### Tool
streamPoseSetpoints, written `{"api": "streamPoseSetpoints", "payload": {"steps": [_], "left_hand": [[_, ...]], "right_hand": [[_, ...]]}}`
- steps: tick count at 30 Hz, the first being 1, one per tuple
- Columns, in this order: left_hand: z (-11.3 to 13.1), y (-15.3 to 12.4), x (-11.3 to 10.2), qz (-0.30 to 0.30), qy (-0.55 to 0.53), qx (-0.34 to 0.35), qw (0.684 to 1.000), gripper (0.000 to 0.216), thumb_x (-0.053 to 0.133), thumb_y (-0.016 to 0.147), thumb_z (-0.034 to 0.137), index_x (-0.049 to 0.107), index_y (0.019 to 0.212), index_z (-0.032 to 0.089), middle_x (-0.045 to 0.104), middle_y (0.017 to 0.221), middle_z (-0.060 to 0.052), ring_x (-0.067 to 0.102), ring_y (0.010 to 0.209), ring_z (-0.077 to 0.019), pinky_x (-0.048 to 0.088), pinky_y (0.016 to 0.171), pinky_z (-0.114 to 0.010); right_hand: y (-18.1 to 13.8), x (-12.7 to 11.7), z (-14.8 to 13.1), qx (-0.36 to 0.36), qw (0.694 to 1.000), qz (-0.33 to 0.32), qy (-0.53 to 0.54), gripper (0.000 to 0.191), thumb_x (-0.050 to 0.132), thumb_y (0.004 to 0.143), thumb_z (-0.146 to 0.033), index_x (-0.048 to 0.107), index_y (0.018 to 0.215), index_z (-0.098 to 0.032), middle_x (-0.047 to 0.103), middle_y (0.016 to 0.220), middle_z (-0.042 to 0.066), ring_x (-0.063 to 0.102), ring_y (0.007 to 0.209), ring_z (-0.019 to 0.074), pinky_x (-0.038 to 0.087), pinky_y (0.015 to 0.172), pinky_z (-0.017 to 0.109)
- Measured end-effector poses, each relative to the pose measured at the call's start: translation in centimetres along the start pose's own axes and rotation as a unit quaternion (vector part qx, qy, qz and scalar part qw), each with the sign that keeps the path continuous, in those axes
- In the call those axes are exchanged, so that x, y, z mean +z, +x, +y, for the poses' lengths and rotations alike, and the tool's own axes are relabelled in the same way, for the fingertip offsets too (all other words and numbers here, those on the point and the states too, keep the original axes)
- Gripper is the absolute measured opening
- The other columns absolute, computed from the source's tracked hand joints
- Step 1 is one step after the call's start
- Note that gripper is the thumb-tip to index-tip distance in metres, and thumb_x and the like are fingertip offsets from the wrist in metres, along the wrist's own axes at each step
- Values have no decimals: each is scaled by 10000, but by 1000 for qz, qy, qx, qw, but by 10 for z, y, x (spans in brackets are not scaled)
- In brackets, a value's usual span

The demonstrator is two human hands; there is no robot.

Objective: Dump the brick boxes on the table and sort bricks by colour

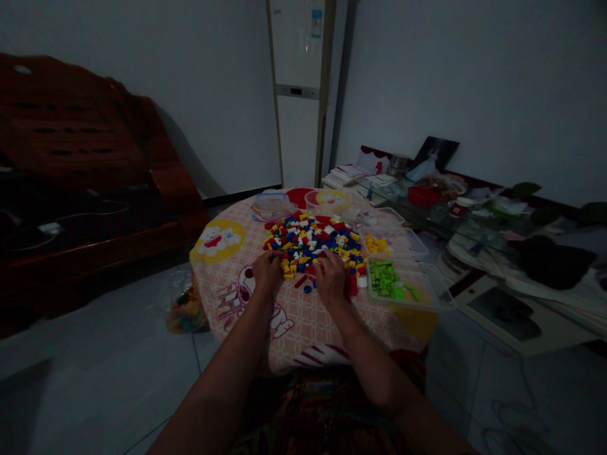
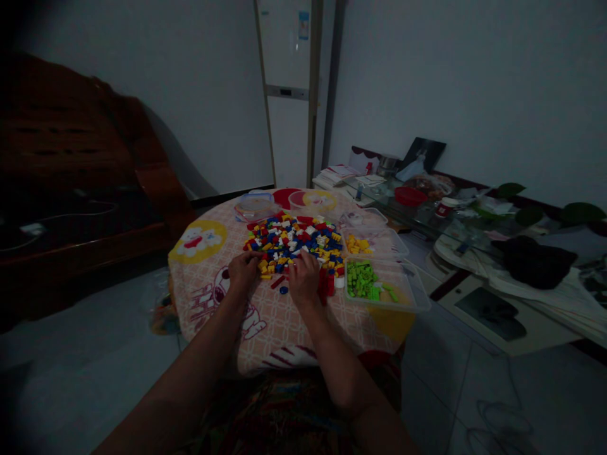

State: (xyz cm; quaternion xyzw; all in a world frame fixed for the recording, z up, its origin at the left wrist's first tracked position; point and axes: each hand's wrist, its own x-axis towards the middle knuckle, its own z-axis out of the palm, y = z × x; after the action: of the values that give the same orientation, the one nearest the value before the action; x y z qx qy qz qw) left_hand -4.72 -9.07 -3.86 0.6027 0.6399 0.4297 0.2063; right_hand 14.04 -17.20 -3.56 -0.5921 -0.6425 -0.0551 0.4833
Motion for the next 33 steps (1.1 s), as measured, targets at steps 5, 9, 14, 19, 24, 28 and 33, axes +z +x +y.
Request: {"api": "streamPoseSetpoints", "payload": {"steps": [5,9,14,19,24,28,33], "left_hand": [[1,1,0,4,21,1,1000,317,581,840,207,844,1015,226,826,1051,-55,743,980,-259,527,877,-330],[1,1,0,6,29,-3,1000,323,582,838,208,847,1021,223,824,1057,-56,743,989,-257,529,895,-326],[1,1,0,6,24,-5,1000,316,585,840,213,847,1017,227,826,1046,-47,744,978,-251,531,901,-325],[-2,1,1,-3,15,1,1000,349,553,835,192,839,1035,217,823,1071,-55,741,995,-248,527,899,-326],[-5,1,2,-2,5,3,1000,367,537,836,199,837,1047,219,822,1068,-50,742,975,-234,531,893,-319],[-6,1,3,0,-4,4,1000,355,543,839,212,839,1034,225,824,1050,-44,743,947,-225,536,878,-309],[-4,0,2,5,2,1,1000,353,545,842,213,840,1034,223,823,1053,-56,745,956,-239,537,870,-323]], "right_hand": [[44,-50,40,67,992,95,-46,221,537,975,-237,751,971,-182,703,1279,189,598,1227,307,442,1116,522],[75,-84,74,132,977,136,-101,248,518,924,-172,756,981,-131,700,1216,228,592,1223,330,426,1108,558],[60,-66,60,81,986,101,-102,230,529,926,-143,758,936,-156,716,1208,193,602,1186,296,445,1100,502],[13,-13,13,-22,998,-37,-49,221,559,964,-149,770,919,-195,733,1210,145,617,1149,264,473,1086,438],[-1,14,-14,-59,989,-127,-38,241,563,981,-136,781,1058,-201,713,1292,130,585,1229,269,445,1135,454],[3,25,-25,-73,980,-179,-57,300,584,984,-153,736,1238,-196,644,1434,137,508,1344,288,393,1187,493],[4,31,-33,-35,968,-230,-93,304,584,999,-180,699,1280,-175,602,1494,158,465,1395,316,347,1213,539]]}}
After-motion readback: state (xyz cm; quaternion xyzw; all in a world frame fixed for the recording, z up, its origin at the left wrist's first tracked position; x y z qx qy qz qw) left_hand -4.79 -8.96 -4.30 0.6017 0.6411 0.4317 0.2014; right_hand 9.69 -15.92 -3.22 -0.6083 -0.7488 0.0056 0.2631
